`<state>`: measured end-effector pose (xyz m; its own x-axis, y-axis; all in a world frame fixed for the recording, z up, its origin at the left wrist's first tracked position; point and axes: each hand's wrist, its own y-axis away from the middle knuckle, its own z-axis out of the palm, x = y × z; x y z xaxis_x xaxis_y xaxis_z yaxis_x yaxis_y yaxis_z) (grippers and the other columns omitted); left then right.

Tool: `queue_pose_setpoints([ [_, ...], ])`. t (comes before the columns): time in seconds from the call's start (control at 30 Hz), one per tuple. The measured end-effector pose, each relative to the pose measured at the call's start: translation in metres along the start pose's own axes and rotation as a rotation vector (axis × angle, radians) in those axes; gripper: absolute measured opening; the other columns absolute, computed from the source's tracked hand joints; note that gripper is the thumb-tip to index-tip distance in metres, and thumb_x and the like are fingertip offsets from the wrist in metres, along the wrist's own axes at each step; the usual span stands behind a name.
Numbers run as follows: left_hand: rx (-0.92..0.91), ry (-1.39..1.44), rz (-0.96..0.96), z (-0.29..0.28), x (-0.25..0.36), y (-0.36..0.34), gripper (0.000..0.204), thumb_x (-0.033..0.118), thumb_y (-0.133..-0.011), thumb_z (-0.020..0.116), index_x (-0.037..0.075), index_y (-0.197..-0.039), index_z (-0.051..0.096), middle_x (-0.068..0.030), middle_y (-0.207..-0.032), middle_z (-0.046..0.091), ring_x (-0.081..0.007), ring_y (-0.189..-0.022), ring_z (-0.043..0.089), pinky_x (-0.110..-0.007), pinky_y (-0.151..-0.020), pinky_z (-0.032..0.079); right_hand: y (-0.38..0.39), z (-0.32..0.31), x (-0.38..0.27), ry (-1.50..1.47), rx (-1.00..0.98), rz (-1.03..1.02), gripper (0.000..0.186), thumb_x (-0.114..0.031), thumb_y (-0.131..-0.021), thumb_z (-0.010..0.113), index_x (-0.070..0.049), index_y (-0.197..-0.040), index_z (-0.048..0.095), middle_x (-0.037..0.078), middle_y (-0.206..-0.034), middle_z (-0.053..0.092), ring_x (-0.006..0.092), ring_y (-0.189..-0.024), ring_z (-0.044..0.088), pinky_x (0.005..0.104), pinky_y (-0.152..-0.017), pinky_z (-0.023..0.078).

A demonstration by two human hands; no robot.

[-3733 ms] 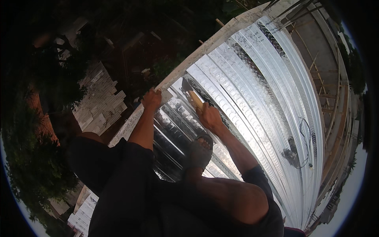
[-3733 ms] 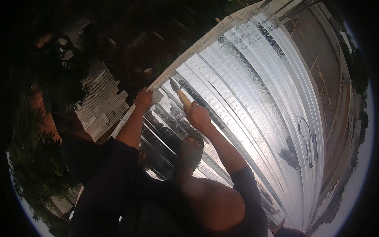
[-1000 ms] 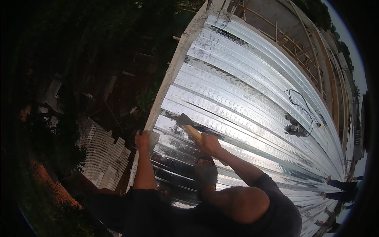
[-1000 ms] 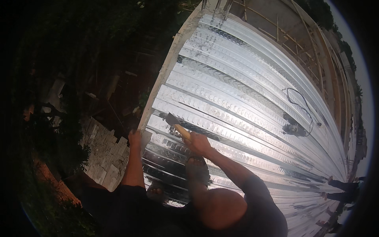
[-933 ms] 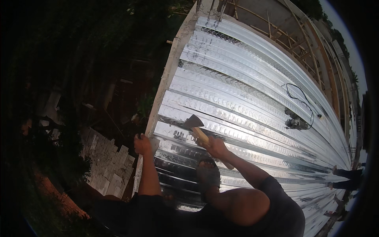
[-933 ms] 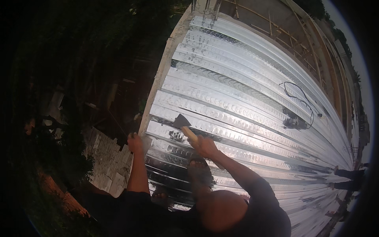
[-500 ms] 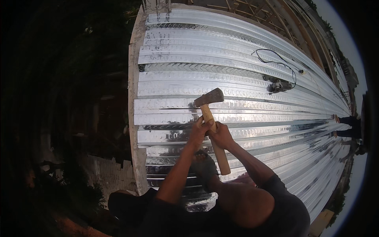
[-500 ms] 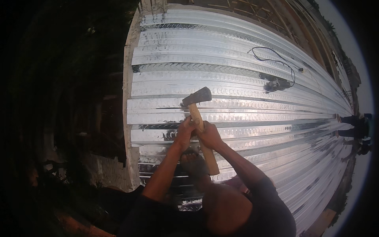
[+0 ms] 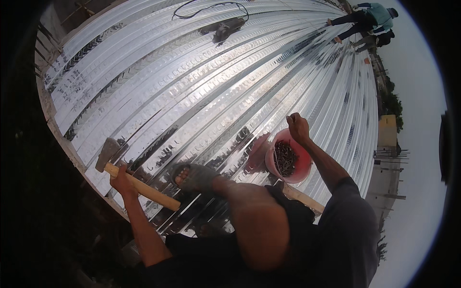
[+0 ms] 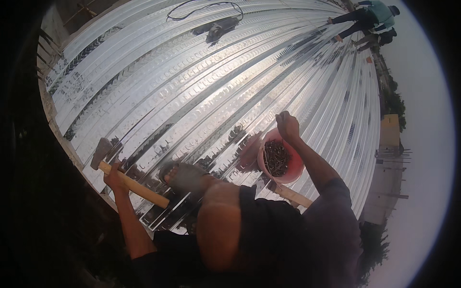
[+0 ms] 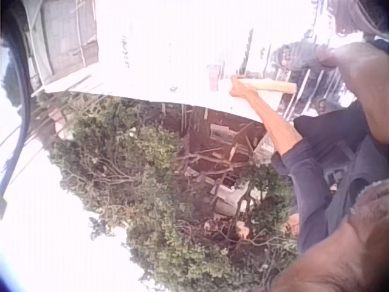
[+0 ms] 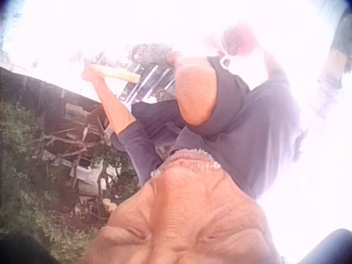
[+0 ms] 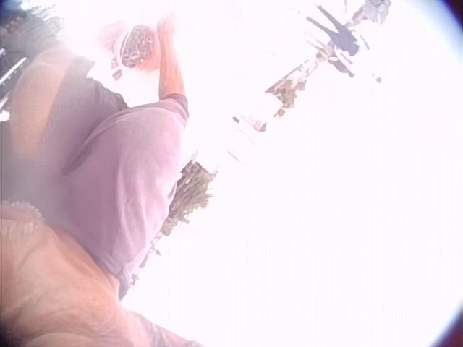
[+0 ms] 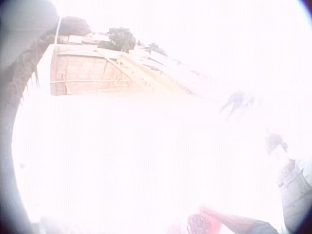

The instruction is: The person hammers nails into a corrugated metal roof sheet using a hammer, securing it to the roof structure. The person then walks along the roof and picks up a nail from the surface.

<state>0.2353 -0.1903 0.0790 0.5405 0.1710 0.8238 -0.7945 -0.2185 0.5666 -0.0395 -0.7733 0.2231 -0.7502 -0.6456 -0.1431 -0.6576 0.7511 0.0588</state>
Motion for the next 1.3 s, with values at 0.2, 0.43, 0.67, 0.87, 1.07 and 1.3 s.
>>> queue_pose_setpoints([
  [0.2,0.110,-0.012,0.037,-0.018,-0.028,-0.029,0.016,0.007,-0.084,0.072,-0.002,-0.097,0.066,-0.0090,-0.081,0.068,-0.0189,-0.071,0.064,-0.034,-0.070,0.052,0.054,-0.027,0.092,-0.214,-0.068,0.411,0.038,-0.032,-0.096,0.059,0.004,-0.091,0.069,0.024,-0.086,0.072,0.0424,-0.082,0.070,0.0491,-0.075,0.053],
  [0.43,0.133,-0.019,0.001,-0.014,-0.028,-0.045,0.023,0.008,-0.083,0.075,-0.009,-0.097,0.067,-0.0150,-0.090,0.072,-0.0235,-0.077,0.071,-0.031,-0.074,0.060,0.110,0.050,0.094,0.042,-0.210,0.107,0.028,-0.023,-0.088,0.063,0.000,-0.098,0.072,0.024,-0.089,0.073,0.0416,-0.090,0.070,0.0502,-0.083,0.054],
  [0.67,0.163,0.027,-0.008,-0.010,-0.019,-0.044,0.020,0.008,-0.083,0.071,-0.009,-0.094,0.066,-0.0141,-0.086,0.071,-0.0225,-0.073,0.069,-0.031,-0.068,0.058,0.068,0.055,0.071,0.133,-0.385,0.282,0.034,-0.032,-0.091,0.062,-0.004,-0.107,0.075,0.023,-0.101,0.074,0.0414,-0.097,0.071,0.0517,-0.086,0.053],
  [0.87,0.207,-0.012,-0.002,0.009,-0.015,-0.029,0.018,0.007,-0.084,0.072,-0.007,-0.093,0.065,-0.0132,-0.084,0.069,-0.0209,-0.069,0.068,-0.031,-0.062,0.057,0.055,0.092,0.101,0.198,-0.406,0.345,0.035,-0.034,-0.089,0.065,-0.004,-0.100,0.078,0.023,-0.103,0.074,0.0368,-0.100,0.072,0.0488,-0.086,0.055],
  [1.07,0.161,-0.004,0.042,-0.020,-0.016,-0.046,0.025,0.006,-0.086,0.076,-0.006,-0.105,0.064,-0.0101,-0.085,0.068,-0.0192,-0.070,0.067,-0.033,-0.062,0.056,0.064,0.020,0.030,0.334,-0.328,0.024,0.035,-0.036,-0.091,0.063,-0.003,-0.094,0.077,0.021,-0.095,0.075,0.0352,-0.091,0.074,0.0493,-0.077,0.058],
  [1.3,0.400,-0.105,0.129,0.014,-0.021,-0.029,0.067,0.009,-0.087,0.076,-0.003,-0.140,0.036,-0.0235,-0.124,0.056,-0.0316,-0.099,0.066,-0.043,-0.084,0.060,0.035,-0.050,0.082,0.064,-0.272,0.217,0.034,-0.031,-0.095,0.062,0.001,-0.097,0.073,0.014,-0.089,0.073,0.0261,-0.079,0.072,0.0430,-0.067,0.059],
])
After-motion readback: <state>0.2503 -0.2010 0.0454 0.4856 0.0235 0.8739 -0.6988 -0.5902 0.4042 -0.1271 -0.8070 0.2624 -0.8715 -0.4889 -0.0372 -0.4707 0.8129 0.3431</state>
